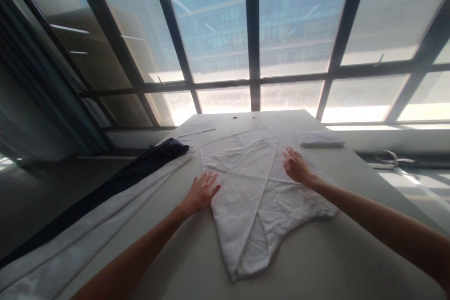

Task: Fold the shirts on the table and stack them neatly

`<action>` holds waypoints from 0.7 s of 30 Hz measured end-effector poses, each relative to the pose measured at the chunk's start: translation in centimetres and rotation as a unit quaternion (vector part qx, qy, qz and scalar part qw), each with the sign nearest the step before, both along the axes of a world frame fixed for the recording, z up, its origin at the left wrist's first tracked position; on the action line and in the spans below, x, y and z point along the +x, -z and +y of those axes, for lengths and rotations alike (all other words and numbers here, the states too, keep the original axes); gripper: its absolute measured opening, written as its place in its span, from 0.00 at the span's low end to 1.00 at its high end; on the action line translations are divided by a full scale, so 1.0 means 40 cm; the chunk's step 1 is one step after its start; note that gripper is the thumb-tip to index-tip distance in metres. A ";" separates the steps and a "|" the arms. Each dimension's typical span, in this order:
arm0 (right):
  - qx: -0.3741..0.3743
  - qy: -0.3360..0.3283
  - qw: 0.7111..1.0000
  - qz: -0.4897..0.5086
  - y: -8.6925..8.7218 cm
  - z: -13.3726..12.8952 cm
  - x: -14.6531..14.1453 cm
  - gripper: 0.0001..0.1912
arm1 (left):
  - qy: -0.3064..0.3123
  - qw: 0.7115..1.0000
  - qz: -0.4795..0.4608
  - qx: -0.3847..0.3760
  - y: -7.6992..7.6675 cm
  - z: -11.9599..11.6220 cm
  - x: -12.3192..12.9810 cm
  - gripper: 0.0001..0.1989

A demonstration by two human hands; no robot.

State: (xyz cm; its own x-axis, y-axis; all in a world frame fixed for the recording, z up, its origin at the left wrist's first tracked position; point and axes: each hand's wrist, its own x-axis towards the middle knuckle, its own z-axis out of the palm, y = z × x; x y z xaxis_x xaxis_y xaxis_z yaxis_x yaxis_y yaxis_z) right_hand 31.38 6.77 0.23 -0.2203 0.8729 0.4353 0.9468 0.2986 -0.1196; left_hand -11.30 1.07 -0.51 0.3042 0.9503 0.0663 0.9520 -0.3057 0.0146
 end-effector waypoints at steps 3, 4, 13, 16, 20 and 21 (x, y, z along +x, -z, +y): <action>-0.073 -0.017 0.997 0.026 -0.014 -0.114 -0.164 0.29 | 0.025 0.999 -0.020 0.030 -0.010 0.098 -0.035 0.30; -0.092 -0.031 0.995 0.032 -0.015 -0.152 -0.215 0.30 | 0.030 0.999 -0.026 0.034 -0.009 0.127 -0.044 0.29; -0.171 -0.061 0.982 0.045 0.039 -0.316 -0.332 0.36 | 0.021 1.000 -0.007 -0.007 0.026 0.193 -0.049 0.34; -0.163 -0.074 0.983 0.033 0.043 -0.324 -0.292 0.37 | -0.019 1.000 0.011 -0.012 0.017 0.150 -0.017 0.33; -0.160 -0.115 0.980 0.010 0.039 -0.338 -0.225 0.37 | -0.056 0.998 0.025 0.017 0.008 0.069 0.040 0.32; -0.160 -0.127 0.979 0.006 0.038 -0.342 -0.204 0.37 | -0.052 0.998 0.029 0.031 0.009 0.047 0.054 0.32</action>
